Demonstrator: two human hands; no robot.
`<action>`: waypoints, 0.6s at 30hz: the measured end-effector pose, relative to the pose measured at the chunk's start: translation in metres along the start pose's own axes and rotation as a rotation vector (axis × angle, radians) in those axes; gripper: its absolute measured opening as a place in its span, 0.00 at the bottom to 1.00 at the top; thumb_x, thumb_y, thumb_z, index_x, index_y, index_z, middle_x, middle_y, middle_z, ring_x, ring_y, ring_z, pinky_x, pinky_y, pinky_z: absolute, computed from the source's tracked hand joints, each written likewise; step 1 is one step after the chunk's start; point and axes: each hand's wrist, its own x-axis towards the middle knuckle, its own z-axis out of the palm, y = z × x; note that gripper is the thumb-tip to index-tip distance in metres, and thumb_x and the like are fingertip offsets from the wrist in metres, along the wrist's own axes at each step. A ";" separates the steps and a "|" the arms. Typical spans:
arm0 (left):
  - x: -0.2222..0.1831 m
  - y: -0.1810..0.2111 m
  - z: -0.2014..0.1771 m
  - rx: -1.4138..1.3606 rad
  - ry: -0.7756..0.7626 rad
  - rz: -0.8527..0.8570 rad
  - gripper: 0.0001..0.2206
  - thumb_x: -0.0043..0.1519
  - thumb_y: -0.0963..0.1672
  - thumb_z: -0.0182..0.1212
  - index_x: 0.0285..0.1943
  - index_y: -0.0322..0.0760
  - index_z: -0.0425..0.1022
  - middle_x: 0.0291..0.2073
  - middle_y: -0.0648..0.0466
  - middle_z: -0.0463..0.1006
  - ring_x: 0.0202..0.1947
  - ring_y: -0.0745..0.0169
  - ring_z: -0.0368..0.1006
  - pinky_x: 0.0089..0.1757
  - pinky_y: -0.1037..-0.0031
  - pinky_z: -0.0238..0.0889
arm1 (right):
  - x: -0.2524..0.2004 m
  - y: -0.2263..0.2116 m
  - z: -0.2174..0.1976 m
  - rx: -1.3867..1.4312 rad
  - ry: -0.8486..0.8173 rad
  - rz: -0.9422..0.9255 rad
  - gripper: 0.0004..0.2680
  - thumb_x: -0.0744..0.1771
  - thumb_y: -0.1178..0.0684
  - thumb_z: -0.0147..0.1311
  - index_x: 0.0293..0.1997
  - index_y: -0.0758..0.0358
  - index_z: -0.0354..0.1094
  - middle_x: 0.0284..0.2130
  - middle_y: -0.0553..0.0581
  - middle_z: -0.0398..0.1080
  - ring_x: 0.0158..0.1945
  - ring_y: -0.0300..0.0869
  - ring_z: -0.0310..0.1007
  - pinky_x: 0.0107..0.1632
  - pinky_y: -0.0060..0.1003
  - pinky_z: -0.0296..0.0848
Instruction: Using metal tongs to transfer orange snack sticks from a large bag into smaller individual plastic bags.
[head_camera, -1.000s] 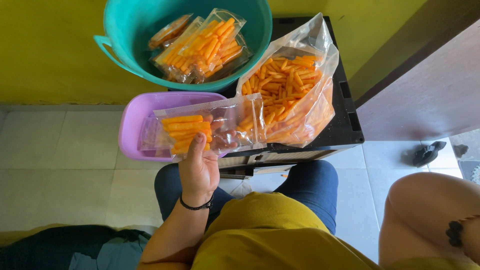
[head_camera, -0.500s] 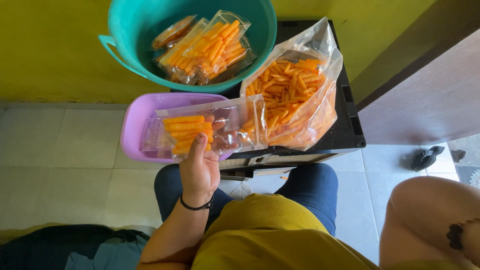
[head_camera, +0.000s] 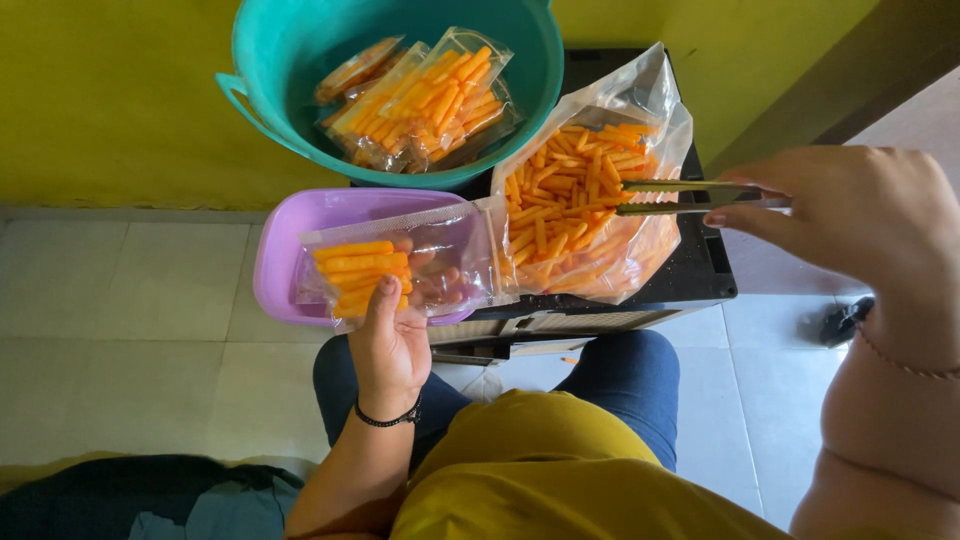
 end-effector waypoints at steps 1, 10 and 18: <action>0.000 0.001 0.000 0.006 -0.012 -0.015 0.19 0.68 0.41 0.59 0.68 0.29 0.65 0.57 0.43 0.75 0.51 0.45 0.76 0.46 0.60 0.76 | 0.005 -0.004 0.000 -0.147 -0.068 0.010 0.17 0.68 0.25 0.51 0.55 0.35 0.77 0.31 0.34 0.76 0.19 0.28 0.72 0.24 0.23 0.66; -0.004 0.004 -0.005 -0.003 -0.043 -0.030 0.20 0.68 0.41 0.59 0.68 0.28 0.64 0.55 0.42 0.76 0.45 0.41 0.79 0.44 0.62 0.76 | 0.044 -0.044 -0.008 -0.284 -0.277 -0.093 0.15 0.65 0.26 0.48 0.56 0.21 0.70 0.32 0.28 0.77 0.33 0.30 0.81 0.32 0.25 0.75; -0.008 0.010 -0.006 0.014 -0.040 -0.033 0.21 0.68 0.42 0.59 0.68 0.27 0.63 0.54 0.41 0.76 0.45 0.41 0.79 0.44 0.63 0.76 | 0.055 -0.055 -0.002 -0.285 -0.258 -0.185 0.14 0.66 0.29 0.48 0.53 0.29 0.74 0.37 0.30 0.76 0.39 0.31 0.81 0.35 0.26 0.77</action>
